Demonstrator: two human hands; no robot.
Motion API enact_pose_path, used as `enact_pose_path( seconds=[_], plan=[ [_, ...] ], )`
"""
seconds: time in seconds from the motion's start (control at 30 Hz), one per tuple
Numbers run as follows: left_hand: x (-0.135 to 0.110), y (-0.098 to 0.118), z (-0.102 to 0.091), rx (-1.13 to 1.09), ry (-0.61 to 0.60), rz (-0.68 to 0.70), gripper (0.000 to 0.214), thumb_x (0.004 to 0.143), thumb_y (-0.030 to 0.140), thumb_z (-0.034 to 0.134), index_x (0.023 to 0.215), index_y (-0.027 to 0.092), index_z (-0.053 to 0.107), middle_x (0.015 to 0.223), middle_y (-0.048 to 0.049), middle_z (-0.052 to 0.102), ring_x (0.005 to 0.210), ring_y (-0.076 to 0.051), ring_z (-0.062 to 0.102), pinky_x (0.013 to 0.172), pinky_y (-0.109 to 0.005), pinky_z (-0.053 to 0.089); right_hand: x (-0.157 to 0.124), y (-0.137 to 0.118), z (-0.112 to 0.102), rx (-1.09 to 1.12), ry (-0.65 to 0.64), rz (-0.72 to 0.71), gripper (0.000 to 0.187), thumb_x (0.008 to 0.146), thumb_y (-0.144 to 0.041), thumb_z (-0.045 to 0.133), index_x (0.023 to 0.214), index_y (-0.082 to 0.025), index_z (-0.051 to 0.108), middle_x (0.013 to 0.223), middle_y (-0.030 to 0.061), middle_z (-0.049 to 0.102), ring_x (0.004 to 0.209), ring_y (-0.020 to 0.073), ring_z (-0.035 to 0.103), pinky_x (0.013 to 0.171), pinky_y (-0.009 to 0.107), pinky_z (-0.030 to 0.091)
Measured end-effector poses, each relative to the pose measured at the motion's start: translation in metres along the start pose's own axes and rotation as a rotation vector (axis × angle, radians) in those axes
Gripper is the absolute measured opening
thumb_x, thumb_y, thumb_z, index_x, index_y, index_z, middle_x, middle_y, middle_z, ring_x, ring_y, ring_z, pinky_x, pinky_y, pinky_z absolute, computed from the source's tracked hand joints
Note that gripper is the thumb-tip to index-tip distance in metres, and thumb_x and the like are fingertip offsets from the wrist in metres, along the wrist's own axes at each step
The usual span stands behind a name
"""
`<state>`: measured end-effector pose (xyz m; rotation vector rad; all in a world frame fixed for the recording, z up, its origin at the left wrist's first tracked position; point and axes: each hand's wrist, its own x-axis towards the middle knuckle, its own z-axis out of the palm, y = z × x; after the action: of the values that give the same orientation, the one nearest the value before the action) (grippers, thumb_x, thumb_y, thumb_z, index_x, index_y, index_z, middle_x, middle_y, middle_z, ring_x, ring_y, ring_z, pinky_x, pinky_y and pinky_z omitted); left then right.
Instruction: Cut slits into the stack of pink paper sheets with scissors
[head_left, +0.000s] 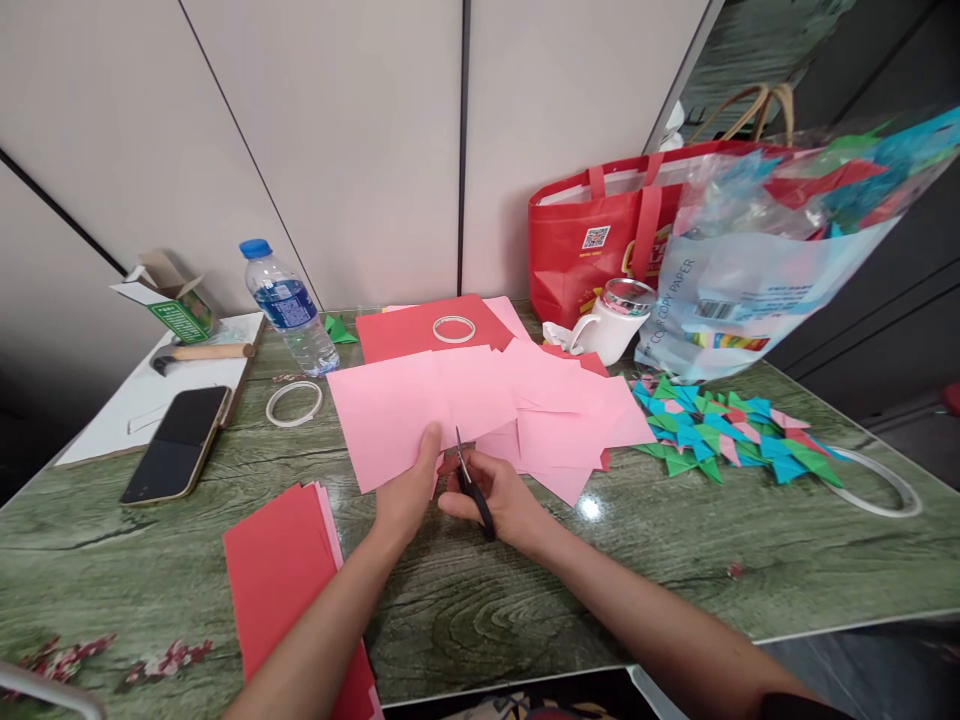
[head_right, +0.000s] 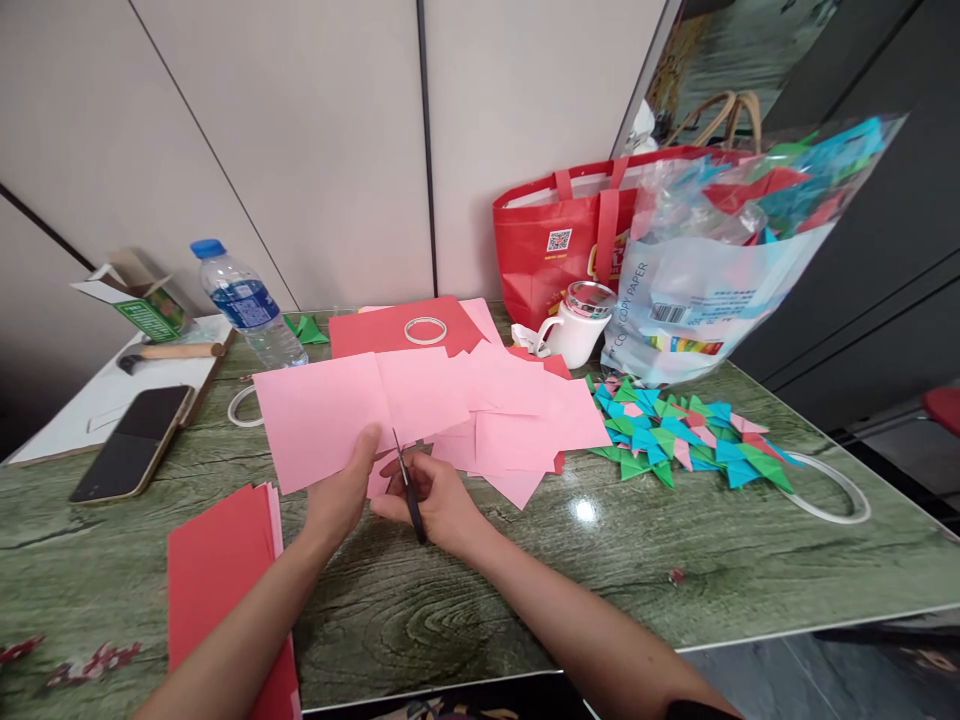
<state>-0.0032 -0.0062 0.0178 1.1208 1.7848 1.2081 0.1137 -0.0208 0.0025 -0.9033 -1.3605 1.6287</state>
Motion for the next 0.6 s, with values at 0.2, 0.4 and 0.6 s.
enact_pose_path(
  seconds=[0.2, 0.4, 0.6],
  plan=[
    [0.003, -0.004, 0.001, -0.08, -0.005, -0.005, 0.051, 0.068, 0.048, 0.055, 0.106, 0.015, 0.055, 0.116, -0.0092, 0.055, 0.108, -0.019, 0.05, 0.099, -0.03, 0.03, 0.0, 0.002, 0.0, -0.003, 0.02, -0.02, 0.042, 0.056, -0.045, 0.07, 0.082, -0.016, 0.054, 0.06, -0.004, 0.043, 0.055, 0.0092, 0.038, 0.051, 0.023, 0.031],
    [0.005, -0.012, 0.002, -0.136, 0.009, -0.016, 0.057, 0.065, 0.051, 0.057, 0.11, 0.016, 0.055, 0.117, -0.0079, 0.055, 0.11, -0.02, 0.049, 0.097, -0.03, 0.033, -0.001, 0.003, 0.0, -0.003, 0.04, -0.039, 0.039, 0.056, -0.041, 0.072, 0.077, -0.015, 0.053, 0.059, -0.0041, 0.044, 0.054, 0.0085, 0.037, 0.051, 0.023, 0.03],
    [0.003, -0.013, 0.002, -0.101, 0.013, -0.017, 0.059, 0.063, 0.055, 0.057, 0.107, 0.016, 0.056, 0.114, -0.0089, 0.057, 0.108, -0.021, 0.051, 0.097, -0.03, 0.033, -0.002, 0.005, 0.0, 0.003, 0.034, -0.101, 0.04, 0.057, -0.039, 0.072, 0.084, -0.015, 0.054, 0.063, -0.0035, 0.046, 0.056, 0.0088, 0.041, 0.054, 0.023, 0.033]
  ],
)
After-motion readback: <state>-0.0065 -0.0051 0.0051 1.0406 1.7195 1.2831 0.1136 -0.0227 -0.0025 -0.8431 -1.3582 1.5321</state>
